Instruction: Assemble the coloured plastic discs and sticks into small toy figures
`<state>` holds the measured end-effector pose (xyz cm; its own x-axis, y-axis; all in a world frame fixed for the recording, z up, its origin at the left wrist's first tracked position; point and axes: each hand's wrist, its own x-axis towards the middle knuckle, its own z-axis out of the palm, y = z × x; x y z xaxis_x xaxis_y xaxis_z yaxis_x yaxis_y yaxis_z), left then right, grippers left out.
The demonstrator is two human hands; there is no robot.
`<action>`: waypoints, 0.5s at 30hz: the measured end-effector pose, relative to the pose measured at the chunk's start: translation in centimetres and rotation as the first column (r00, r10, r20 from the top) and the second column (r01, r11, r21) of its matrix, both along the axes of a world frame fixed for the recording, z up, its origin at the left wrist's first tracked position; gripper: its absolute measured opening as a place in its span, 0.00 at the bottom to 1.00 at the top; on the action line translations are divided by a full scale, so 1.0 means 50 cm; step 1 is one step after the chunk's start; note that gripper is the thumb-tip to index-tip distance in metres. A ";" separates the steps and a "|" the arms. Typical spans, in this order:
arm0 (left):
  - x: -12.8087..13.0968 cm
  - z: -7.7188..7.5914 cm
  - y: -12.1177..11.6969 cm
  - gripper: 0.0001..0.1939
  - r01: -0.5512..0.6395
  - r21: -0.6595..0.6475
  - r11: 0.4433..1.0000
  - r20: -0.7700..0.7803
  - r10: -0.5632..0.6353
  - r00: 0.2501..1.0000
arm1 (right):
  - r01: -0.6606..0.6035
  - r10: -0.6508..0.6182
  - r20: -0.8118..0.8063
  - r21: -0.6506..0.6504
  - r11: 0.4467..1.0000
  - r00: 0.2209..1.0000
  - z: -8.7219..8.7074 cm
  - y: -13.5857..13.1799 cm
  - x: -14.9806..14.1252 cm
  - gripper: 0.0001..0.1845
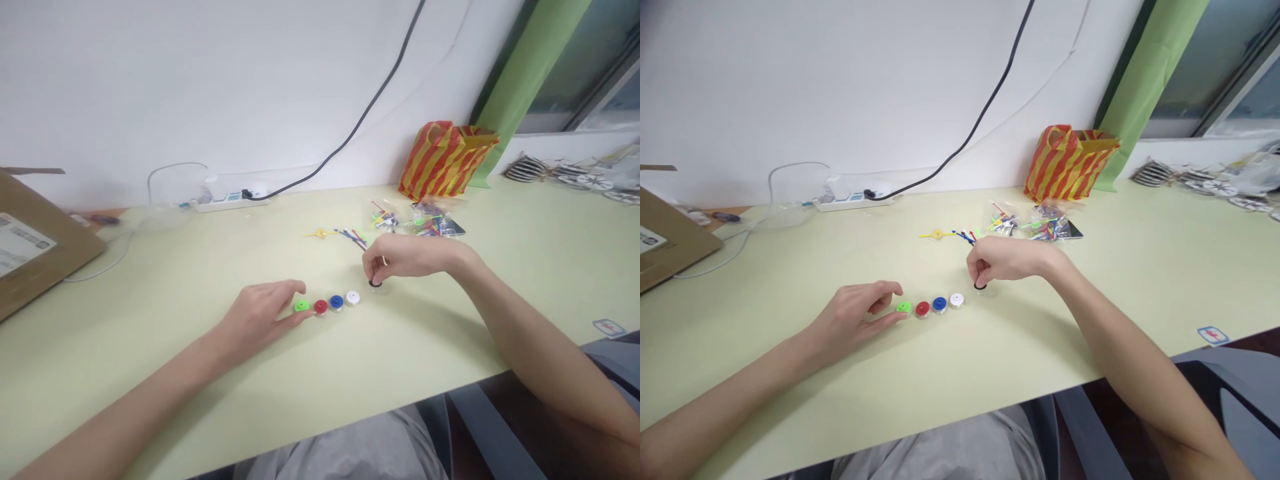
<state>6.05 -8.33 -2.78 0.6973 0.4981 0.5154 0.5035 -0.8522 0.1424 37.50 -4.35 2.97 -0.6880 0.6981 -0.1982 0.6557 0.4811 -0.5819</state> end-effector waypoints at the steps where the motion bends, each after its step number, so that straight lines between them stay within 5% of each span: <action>1: 0.001 0.000 0.002 0.11 -0.005 -0.014 1.000 -0.028 0.005 1.000 | -0.005 0.007 0.043 -0.041 0.999 0.999 -0.007 0.006 0.003 0.05; 11: 0.002 0.000 0.005 0.13 -0.025 -0.163 0.986 -0.187 -0.006 0.982 | -0.116 0.098 -0.085 -0.235 0.965 0.991 -0.037 0.032 -0.009 0.06; 15: 0.000 -0.002 0.004 0.14 -0.039 -0.189 0.981 -0.175 0.005 0.985 | -0.058 0.005 -0.234 -0.218 0.974 0.972 -0.049 0.059 0.023 0.11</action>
